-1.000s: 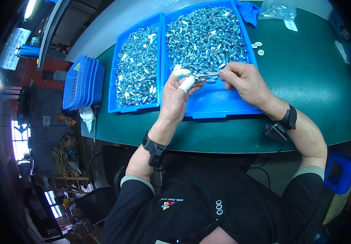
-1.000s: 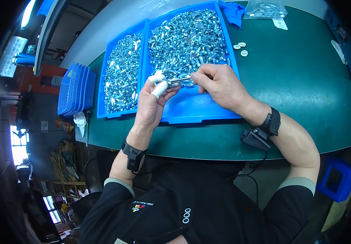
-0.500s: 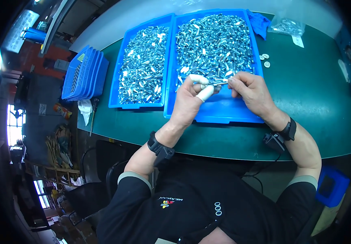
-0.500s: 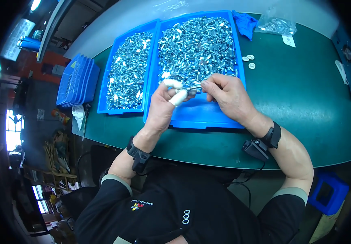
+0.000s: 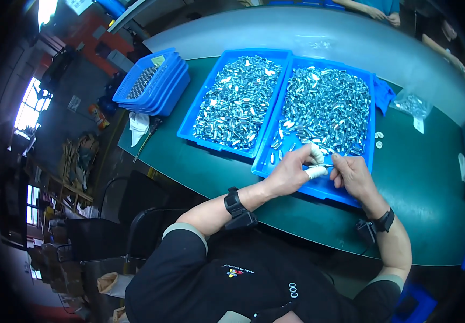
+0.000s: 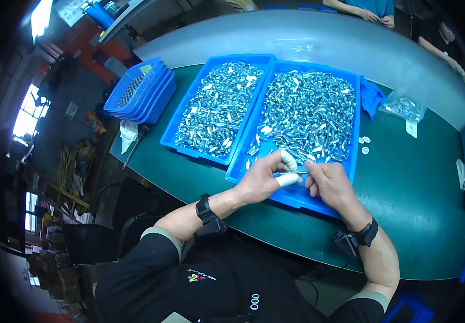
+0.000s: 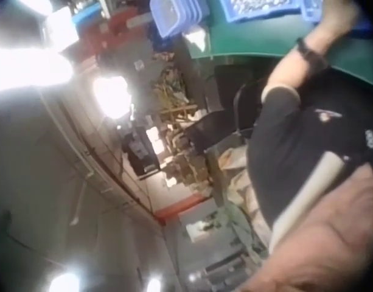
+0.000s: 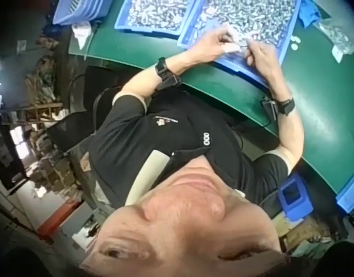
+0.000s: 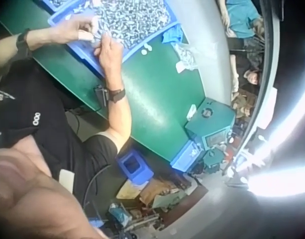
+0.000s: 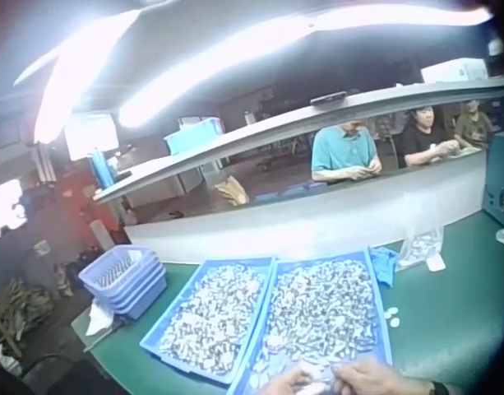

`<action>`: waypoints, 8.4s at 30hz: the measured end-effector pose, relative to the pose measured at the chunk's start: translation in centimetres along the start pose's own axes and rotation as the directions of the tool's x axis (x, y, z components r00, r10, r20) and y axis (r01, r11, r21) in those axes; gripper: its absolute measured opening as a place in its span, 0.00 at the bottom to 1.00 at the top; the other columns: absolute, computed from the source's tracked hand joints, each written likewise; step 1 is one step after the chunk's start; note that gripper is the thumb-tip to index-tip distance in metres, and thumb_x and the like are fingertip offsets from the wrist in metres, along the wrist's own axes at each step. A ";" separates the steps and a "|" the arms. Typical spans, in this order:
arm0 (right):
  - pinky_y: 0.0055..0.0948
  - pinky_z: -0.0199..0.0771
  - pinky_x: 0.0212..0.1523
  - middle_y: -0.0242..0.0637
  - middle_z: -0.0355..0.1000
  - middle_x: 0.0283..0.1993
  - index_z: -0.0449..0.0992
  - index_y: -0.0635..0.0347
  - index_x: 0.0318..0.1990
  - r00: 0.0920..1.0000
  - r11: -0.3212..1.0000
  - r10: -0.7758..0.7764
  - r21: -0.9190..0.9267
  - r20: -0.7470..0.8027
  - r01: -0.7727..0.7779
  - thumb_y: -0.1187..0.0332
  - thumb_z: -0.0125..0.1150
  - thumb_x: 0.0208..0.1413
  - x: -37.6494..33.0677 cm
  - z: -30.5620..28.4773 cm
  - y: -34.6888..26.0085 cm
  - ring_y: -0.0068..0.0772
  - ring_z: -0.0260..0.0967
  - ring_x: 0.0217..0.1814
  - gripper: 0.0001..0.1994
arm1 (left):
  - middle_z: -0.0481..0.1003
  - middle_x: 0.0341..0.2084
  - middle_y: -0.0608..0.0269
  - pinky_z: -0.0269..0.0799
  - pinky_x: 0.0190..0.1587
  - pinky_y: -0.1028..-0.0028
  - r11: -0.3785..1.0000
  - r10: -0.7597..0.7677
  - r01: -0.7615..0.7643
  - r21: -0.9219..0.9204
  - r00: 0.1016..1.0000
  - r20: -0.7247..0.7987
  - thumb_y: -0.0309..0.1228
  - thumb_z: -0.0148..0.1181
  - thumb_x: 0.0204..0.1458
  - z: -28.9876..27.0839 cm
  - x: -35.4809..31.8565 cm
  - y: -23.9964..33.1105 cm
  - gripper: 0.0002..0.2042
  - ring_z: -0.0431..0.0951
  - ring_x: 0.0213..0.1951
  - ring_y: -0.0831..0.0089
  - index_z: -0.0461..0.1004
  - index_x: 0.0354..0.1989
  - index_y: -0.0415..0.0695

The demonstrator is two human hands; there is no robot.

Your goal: The person picks up a metal part and a metal rod from a blue tray, slides the part onto the rod to inspect it, and then returns both items to the tray.

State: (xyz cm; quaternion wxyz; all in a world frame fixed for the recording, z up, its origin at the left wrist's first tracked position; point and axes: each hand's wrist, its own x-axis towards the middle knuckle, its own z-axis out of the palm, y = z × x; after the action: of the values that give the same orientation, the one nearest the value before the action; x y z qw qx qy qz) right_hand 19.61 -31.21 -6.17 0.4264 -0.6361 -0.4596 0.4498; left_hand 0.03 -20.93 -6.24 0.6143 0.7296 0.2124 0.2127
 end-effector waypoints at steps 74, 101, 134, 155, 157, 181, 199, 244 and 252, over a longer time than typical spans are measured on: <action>0.21 0.69 0.32 0.31 0.76 0.28 0.78 0.66 0.35 0.927 0.939 -0.266 0.145 -0.265 0.311 0.65 0.57 0.69 -0.6 -0.2 0.0 0.17 0.68 0.29 0.13 | 0.81 0.39 0.59 0.77 0.49 0.73 0.981 -0.037 0.028 -0.192 0.998 -0.043 0.29 0.60 0.64 0.0 1.4 0.9 0.09 0.82 0.43 0.73 0.74 0.49 0.38; 0.22 0.66 0.25 0.30 0.73 0.19 0.79 0.62 0.27 0.989 1.000 -0.022 0.021 0.148 0.019 0.51 0.53 0.70 -0.5 -1.2 -0.7 0.18 0.68 0.21 0.25 | 0.84 0.36 0.58 0.77 0.44 0.73 0.901 0.279 -0.245 0.359 0.959 -0.045 0.28 0.63 0.62 -0.9 -0.2 0.7 0.09 0.83 0.40 0.74 0.79 0.46 0.37; 0.25 0.68 0.29 0.32 0.76 0.24 0.81 0.65 0.32 0.977 0.977 -0.209 0.034 -0.036 0.211 0.62 0.59 0.66 -0.4 -0.5 -0.5 0.19 0.70 0.26 0.15 | 0.77 0.37 0.57 0.74 0.47 0.59 0.338 0.198 -0.178 0.924 0.974 0.115 0.26 0.66 0.52 -7.2 6.6 -0.5 0.10 0.78 0.44 0.53 0.80 0.44 0.44; 0.20 0.64 0.29 0.28 0.75 0.25 0.81 0.63 0.32 0.990 0.989 -0.138 0.047 -0.019 0.139 0.61 0.60 0.66 -0.8 -0.7 -0.7 0.16 0.68 0.27 0.14 | 0.73 0.34 0.56 0.69 0.46 0.59 0.095 0.309 -0.223 0.970 0.933 0.184 0.28 0.64 0.55 -22.3 0.3 -0.1 0.07 0.75 0.41 0.53 0.77 0.41 0.44; 0.20 0.64 0.29 0.28 0.74 0.25 0.81 0.62 0.32 0.989 0.988 -0.147 0.047 -0.014 0.147 0.61 0.60 0.66 -0.6 -0.6 -0.7 0.16 0.68 0.27 0.14 | 0.74 0.34 0.57 0.69 0.46 0.59 0.073 0.325 -0.204 0.976 0.930 0.170 0.28 0.65 0.54 -23.2 0.3 -0.2 0.08 0.75 0.41 0.54 0.77 0.41 0.44; 0.24 0.66 0.31 0.30 0.75 0.26 0.81 0.65 0.34 0.995 0.991 -0.091 0.106 0.050 0.085 0.63 0.60 0.65 0.0 -1.0 -1.0 0.18 0.68 0.29 0.14 | 0.75 0.39 0.54 0.72 0.49 0.59 0.026 0.339 -0.230 0.973 0.917 0.208 0.31 0.68 0.52 -22.9 14.0 1.1 0.11 0.75 0.46 0.52 0.76 0.41 0.43; 0.33 0.72 0.31 0.37 0.77 0.23 0.81 0.64 0.31 0.981 0.983 -0.182 0.023 0.065 0.181 0.59 0.60 0.63 0.1 -0.9 -1.0 0.29 0.75 0.26 0.16 | 0.76 0.34 0.54 0.69 0.46 0.54 0.221 0.374 -0.639 0.737 0.753 0.541 0.33 0.62 0.53 2.0 26.3 0.0 0.10 0.75 0.42 0.51 0.75 0.39 0.43; 0.26 0.71 0.37 0.29 0.78 0.27 0.84 0.62 0.35 0.711 0.940 -0.337 0.186 0.618 0.285 0.57 0.62 0.64 -0.4 -1.5 -1.1 0.18 0.72 0.32 0.16 | 0.73 0.48 0.47 0.70 0.54 0.55 0.382 0.243 -0.636 0.670 0.769 0.591 0.37 0.74 0.40 5.1 12.6 1.3 0.27 0.72 0.52 0.46 0.73 0.48 0.38; 0.21 0.71 0.36 0.29 0.79 0.28 0.85 0.63 0.35 0.779 0.962 -0.259 0.222 0.571 0.157 0.61 0.64 0.62 -1.2 -2.1 -1.0 0.16 0.73 0.32 0.13 | 0.73 0.40 0.54 0.69 0.50 0.59 0.303 0.250 -0.717 0.627 0.695 0.674 0.31 0.61 0.46 3.8 12.4 0.9 0.13 0.73 0.46 0.53 0.74 0.41 0.42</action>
State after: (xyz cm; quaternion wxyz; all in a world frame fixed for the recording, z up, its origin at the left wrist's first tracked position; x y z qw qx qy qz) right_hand 21.19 -32.42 -4.48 0.3579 -0.3710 -0.5994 0.6123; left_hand 12.40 -17.01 -5.27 0.0925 0.9873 -0.1011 0.0799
